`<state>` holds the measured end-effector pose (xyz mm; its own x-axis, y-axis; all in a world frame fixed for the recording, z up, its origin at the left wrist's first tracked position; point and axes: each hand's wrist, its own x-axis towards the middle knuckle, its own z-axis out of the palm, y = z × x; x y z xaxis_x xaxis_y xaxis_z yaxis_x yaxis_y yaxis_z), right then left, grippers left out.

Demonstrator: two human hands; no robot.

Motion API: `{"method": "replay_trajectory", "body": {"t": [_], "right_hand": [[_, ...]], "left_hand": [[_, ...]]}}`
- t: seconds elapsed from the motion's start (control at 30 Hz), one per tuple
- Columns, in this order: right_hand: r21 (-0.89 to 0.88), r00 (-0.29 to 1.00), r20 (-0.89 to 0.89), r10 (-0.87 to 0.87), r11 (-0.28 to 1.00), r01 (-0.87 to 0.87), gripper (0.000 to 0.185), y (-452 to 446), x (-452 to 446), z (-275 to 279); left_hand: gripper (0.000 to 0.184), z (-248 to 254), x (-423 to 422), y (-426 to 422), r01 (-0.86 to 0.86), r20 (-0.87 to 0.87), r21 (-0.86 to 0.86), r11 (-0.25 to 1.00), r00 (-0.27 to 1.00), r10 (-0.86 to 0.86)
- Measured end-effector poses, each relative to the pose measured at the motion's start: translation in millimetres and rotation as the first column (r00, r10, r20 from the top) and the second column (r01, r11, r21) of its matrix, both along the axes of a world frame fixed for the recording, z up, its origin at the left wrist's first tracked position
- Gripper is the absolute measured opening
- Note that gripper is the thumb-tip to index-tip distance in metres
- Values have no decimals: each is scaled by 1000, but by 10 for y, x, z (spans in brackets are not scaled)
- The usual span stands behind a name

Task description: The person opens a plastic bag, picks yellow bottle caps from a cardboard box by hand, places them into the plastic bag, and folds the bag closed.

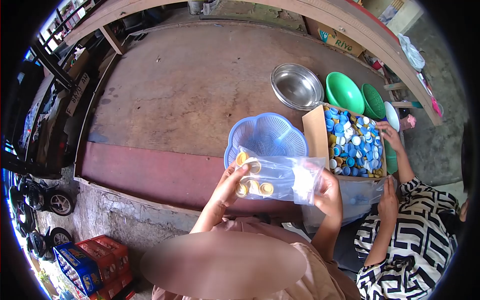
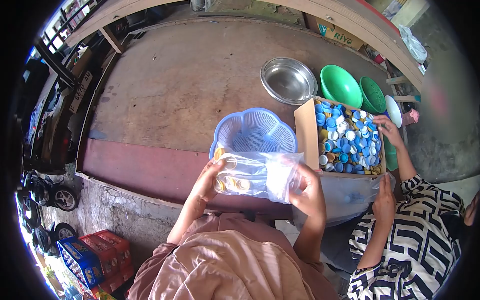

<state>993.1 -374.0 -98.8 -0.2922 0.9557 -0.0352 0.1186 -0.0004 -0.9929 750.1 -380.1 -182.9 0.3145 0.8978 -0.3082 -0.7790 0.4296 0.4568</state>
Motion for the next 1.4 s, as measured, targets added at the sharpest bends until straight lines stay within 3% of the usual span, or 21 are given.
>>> {"method": "replay_trajectory", "body": {"t": [0.07,0.2,0.27,0.33,0.4,0.47,0.5,0.57,0.67,0.7,0.73,0.77,0.8,0.87,0.93,1.0,1.07,1.17,1.23,1.3,1.4], "right_hand": [[23,1000,9,2,1000,-2,50,-71,-3,-12],[36,989,-123,-83,995,88,49,-206,20,-198],[174,998,-12,-64,983,65,49,-219,-1,-227],[219,999,6,-36,975,34,49,-258,-59,-170],[238,987,158,33,969,-70,53,-283,-64,82],[61,980,-107,167,985,-161,57,-324,-112,223],[-37,920,-200,336,936,-350,60,-356,-64,288],[228,876,-135,463,875,-427,59,-316,29,262],[244,946,-254,-204,933,266,25,-82,299,84],[419,825,161,-542,794,440,20,120,552,-67],[718,569,390,-724,626,304,23,279,823,-254],[736,253,616,-746,660,152,22,325,1076,-485],[722,201,654,-730,681,122,19,354,1167,-573],[669,314,685,-658,738,86,15,412,1295,-760],[720,348,604,-717,678,148,13,446,1300,-797],[801,377,436,-817,543,252,8,452,1257,-850],[589,503,301,-810,573,570,9,444,1218,-909],[-94,546,-112,-830,556,826,15,394,1081,-809],[470,459,249,-853,521,713,21,385,1137,-858],[836,50,439,-897,428,342,29,397,1056,-777],[740,303,544,-782,618,267,33,592,1052,-864]], "left_hand": [[42,-82,33,-13,43,-200,32,999,979,-36],[65,-206,115,-146,-42,-112,238,970,991,70],[88,-41,177,-200,64,-341,210,976,940,12],[90,-126,239,-233,119,-361,186,975,932,-45],[78,-391,215,-337,99,-136,180,979,988,-75],[70,-591,211,-331,101,117,-16,995,988,-98],[65,-570,242,-288,103,33,36,994,994,-104],[62,-697,222,-250,128,-18,-5,992,992,-128],[61,-757,239,-212,128,-29,-49,991,991,-130],[61,-734,246,-220,124,-22,-50,991,992,-125],[60,-721,241,-223,141,12,-61,988,990,-141],[60,-706,242,-197,158,47,-66,985,987,-155],[59,-687,248,-173,173,82,-70,982,982,-167],[51,-709,249,-154,175,107,-79,981,980,-166],[51,-705,184,-146,278,200,2,961,941,-272],[46,-758,211,-204,216,94,-149,965,975,-203],[42,-890,225,-170,225,130,-170,959,970,-204],[41,-792,268,-147,223,97,-191,956,973,-207],[41,-749,280,-134,217,82,-200,955,975,-204],[42,-697,291,-127,204,60,-219,954,979,-196],[42,-666,291,-101,202,51,-221,954,979,-196]]}}
